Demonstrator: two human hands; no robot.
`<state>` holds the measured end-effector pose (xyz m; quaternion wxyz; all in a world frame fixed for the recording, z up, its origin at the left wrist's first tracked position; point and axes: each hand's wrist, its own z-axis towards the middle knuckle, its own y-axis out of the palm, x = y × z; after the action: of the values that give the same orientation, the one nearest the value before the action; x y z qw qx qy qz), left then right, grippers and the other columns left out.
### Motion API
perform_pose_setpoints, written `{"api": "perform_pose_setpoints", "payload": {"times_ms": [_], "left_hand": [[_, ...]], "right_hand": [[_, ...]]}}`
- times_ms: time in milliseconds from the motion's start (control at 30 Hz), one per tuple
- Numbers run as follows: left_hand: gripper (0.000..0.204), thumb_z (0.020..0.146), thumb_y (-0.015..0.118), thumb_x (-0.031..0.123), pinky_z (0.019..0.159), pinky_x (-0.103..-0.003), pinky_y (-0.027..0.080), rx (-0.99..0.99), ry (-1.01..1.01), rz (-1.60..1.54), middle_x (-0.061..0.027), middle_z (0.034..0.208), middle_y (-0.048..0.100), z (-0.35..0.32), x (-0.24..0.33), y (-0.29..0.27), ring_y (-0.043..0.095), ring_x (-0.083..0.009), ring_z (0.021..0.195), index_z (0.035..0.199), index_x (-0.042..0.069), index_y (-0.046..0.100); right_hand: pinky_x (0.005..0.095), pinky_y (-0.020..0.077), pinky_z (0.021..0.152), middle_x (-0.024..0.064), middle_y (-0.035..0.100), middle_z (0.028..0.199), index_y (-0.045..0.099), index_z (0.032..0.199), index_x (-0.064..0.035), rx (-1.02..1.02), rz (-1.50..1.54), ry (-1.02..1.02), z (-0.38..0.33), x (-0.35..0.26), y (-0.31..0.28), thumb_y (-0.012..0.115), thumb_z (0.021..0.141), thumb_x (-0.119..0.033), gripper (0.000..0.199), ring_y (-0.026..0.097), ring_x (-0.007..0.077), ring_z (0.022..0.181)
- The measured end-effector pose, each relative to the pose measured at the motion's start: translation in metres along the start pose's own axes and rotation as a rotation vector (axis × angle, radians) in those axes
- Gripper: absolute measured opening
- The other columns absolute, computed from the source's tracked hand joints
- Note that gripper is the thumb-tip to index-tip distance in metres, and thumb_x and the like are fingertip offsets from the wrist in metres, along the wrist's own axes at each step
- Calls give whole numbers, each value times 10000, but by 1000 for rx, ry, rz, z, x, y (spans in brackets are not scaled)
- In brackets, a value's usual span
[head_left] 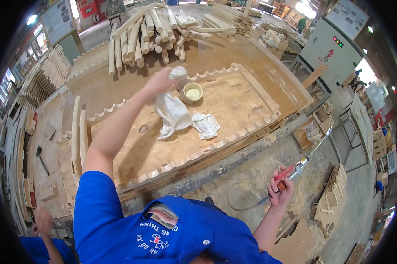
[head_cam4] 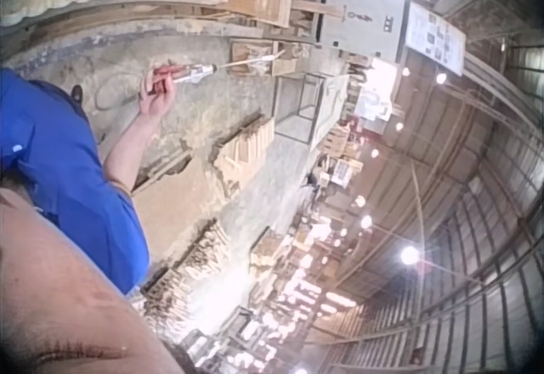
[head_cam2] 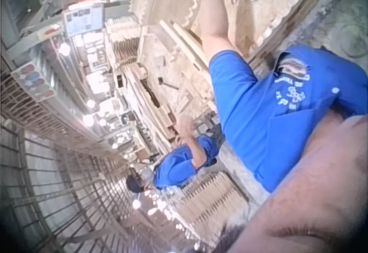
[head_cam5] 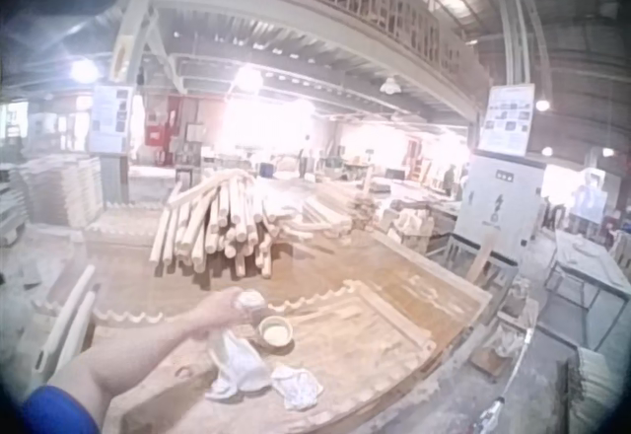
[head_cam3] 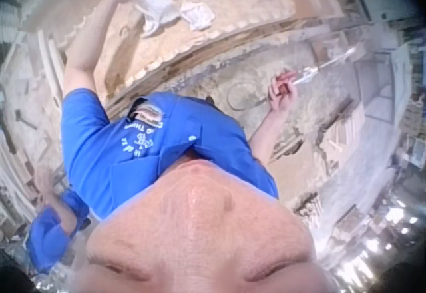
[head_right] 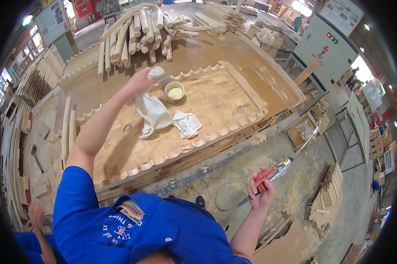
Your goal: The person applies a yellowish liquid to the ends of several wooden chair legs using a small brush and container. The person then wipes the brush on a cloth.
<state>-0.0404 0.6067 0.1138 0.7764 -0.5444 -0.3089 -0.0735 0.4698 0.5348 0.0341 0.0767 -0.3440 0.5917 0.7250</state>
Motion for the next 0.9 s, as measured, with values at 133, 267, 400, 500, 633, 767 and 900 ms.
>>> {"api": "perform_pose_setpoints", "payload": {"times_ms": [133,267,400,500,633,767,900], "left_hand": [[276,795,649,263,767,-413,510,-78,-141,155,-146,947,668,31,-51,-21,643,-308,865,996,79,606],[263,782,653,259,734,-411,515,-163,324,516,-93,933,669,31,5,0,645,-292,854,1005,124,616],[389,731,688,260,695,-413,514,-471,804,540,-76,1096,600,-29,51,39,641,-294,843,1081,137,571],[455,700,721,275,711,-399,515,-537,827,447,-77,1138,562,-60,56,76,631,-283,893,1097,117,565],[472,687,735,287,742,-389,514,-695,728,553,-94,1115,561,-60,50,93,617,-274,940,1097,111,580],[381,703,728,289,776,-366,508,-477,786,494,-80,1027,587,-63,25,49,593,-255,940,1015,111,602],[337,724,700,312,759,-393,513,-247,461,646,-70,950,639,-24,-21,-6,617,-251,928,976,116,592]], "right_hand": [[209,368,343,182,530,999,390,1281,-26,12,-15,11,0,-1,4,485,884,-185,438,461,140,528],[204,365,341,162,516,1003,393,1283,-39,51,-92,-61,-15,-11,5,483,894,-199,430,449,128,530],[204,359,338,161,510,1001,395,1278,-33,140,-85,-100,-29,-12,-3,490,894,-202,430,435,124,525],[218,366,337,200,540,1008,401,1269,-21,158,3,-106,-29,-9,-5,494,869,-163,435,468,156,534],[216,369,336,195,539,1002,401,1269,-23,131,-12,-116,-32,-9,-7,491,867,-157,433,466,154,535],[211,369,335,184,537,995,403,1270,-30,193,-24,-148,-37,-11,-11,485,865,-155,432,462,148,535],[202,359,342,150,506,995,375,1291,-36,230,-32,-131,-33,-11,-18,490,867,-161,457,427,120,544]]}}
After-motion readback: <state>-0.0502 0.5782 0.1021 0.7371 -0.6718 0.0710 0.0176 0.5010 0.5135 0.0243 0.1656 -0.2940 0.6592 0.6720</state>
